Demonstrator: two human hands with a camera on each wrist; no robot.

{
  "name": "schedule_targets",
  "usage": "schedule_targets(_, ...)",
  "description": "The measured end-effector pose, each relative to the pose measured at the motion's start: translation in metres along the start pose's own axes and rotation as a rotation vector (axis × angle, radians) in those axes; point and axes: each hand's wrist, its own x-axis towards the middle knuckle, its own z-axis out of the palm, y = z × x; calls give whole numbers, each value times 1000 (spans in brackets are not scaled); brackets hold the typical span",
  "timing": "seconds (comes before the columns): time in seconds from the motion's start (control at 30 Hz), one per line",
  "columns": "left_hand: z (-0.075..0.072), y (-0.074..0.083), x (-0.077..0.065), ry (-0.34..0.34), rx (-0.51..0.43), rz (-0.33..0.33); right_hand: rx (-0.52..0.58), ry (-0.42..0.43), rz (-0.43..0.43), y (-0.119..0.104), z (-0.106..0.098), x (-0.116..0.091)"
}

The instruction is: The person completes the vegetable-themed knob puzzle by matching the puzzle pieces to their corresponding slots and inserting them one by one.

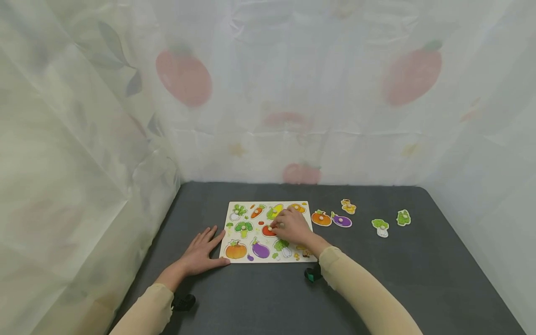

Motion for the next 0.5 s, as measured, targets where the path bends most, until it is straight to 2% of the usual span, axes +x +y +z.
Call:
schedule_targets(0.2, 0, 0, 1, -1, 7, 2, 118, 62, 113, 24, -13, -7)
schedule_targets(0.3, 1, -1, 2, -3, 7, 7, 175, 100, 137, 37, -25, -13)
schedule_targets(0.5, 0, -3, 1, -5, 15, 8, 158, 172, 154, 55, -43, -24)
